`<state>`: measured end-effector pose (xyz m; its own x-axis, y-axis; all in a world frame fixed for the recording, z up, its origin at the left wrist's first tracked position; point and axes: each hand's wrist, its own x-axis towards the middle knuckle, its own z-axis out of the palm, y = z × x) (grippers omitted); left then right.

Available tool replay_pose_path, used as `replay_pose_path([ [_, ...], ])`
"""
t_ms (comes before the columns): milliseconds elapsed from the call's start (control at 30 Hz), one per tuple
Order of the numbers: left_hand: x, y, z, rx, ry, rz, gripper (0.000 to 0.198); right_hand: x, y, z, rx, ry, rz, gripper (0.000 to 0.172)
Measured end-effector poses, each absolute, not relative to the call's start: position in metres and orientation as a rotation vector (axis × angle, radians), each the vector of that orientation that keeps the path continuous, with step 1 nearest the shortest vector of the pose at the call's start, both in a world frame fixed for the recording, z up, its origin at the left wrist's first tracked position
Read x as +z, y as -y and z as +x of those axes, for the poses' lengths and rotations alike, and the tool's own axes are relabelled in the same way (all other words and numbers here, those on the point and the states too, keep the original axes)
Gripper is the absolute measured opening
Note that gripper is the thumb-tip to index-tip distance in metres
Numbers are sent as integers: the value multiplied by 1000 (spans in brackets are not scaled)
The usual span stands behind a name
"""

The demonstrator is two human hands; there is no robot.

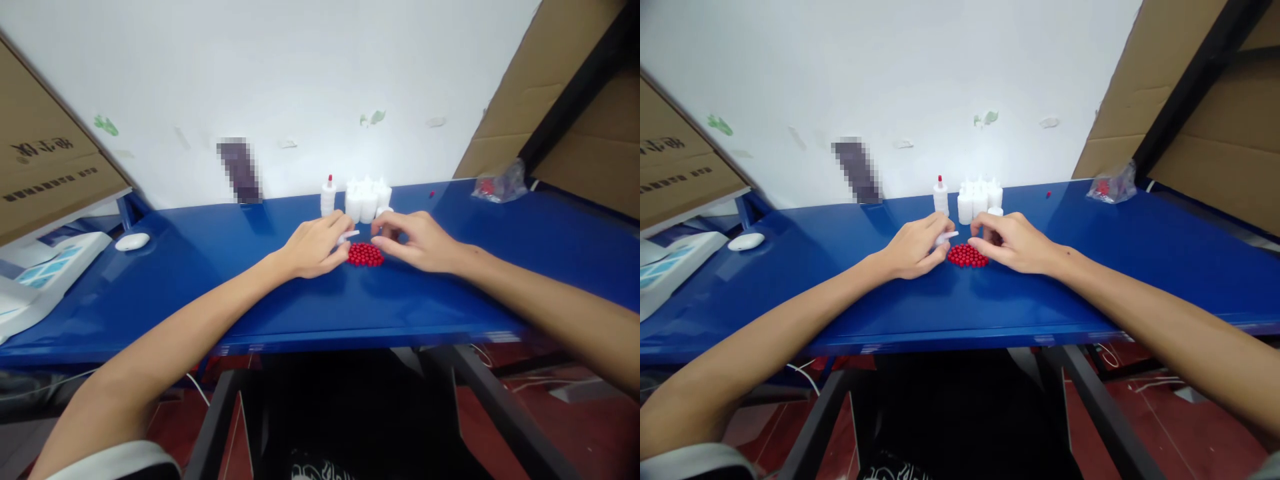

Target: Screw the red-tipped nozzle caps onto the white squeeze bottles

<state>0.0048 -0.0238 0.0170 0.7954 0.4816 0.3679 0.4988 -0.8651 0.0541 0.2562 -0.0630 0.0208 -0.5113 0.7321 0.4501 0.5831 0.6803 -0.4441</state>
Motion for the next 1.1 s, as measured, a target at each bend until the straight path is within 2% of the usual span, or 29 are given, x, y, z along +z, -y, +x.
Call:
replay_pose_path([
  [267, 19, 41, 16, -554, 778, -3011, 34, 17, 73, 242, 267, 2242, -953, 25],
  [400, 17, 33, 10, -873, 856, -3005, 39, 18, 59, 256, 144, 2131, -1097, 26],
  [500, 15, 21, 3, -1118, 887, -2952, 29, 20, 39, 279, 30, 1945, -1252, 26],
  [600, 12, 7, -5, -1044, 867, -2932, 22, 19, 23, 300, 20, 1869, -1326, 27],
  [800, 6, -1, -10, -813, 591, -2936, 27, 16, 16, 297, 35, 1875, -1303, 19],
  [900, 2, 2, -5, -870, 392, -2905, 27, 15, 14, 288, -16, 1855, -1268, 13],
  [1100, -5, 2, 2, -1072, 374, -2835, 26, 17, 12, 288, -72, 1870, -1264, 10],
])
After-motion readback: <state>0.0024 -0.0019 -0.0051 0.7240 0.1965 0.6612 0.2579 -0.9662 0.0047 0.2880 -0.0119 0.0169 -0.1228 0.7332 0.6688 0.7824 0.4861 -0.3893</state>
